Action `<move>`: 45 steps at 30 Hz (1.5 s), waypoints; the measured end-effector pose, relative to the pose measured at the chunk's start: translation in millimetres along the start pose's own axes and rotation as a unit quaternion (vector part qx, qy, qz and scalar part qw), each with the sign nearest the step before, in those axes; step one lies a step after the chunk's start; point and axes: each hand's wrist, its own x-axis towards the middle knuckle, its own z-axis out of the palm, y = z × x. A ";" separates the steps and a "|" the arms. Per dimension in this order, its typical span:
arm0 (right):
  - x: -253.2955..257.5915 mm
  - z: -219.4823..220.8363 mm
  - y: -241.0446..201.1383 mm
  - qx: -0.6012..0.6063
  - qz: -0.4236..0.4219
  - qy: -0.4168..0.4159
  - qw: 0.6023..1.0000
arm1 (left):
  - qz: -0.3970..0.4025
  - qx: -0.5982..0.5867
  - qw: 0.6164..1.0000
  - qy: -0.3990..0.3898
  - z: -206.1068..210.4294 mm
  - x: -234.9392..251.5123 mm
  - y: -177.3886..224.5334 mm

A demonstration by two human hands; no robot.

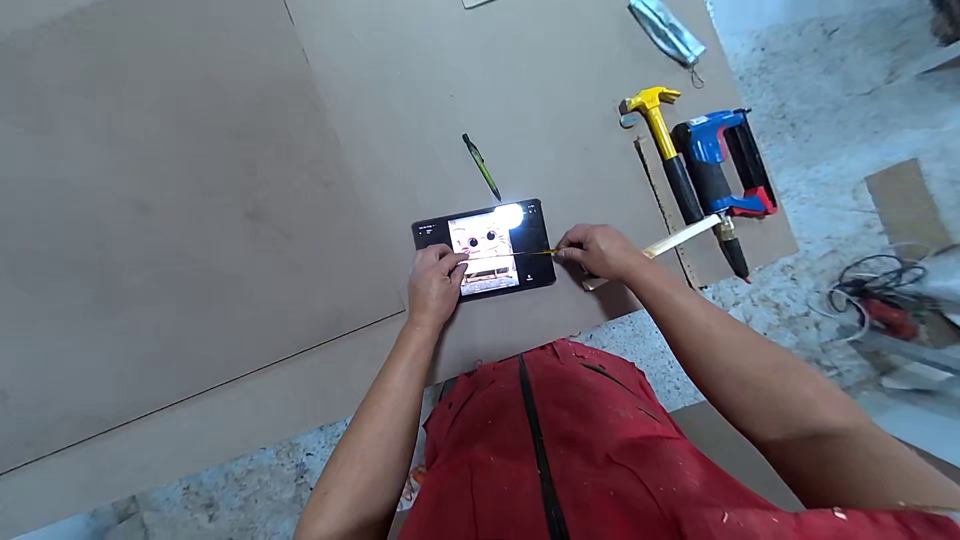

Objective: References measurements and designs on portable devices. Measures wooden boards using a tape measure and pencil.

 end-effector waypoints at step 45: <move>10.0 11.1 17.5 -0.028 -0.071 0.042 0.996 | 0.019 0.170 0.981 -0.096 2.3 20.0 -8.2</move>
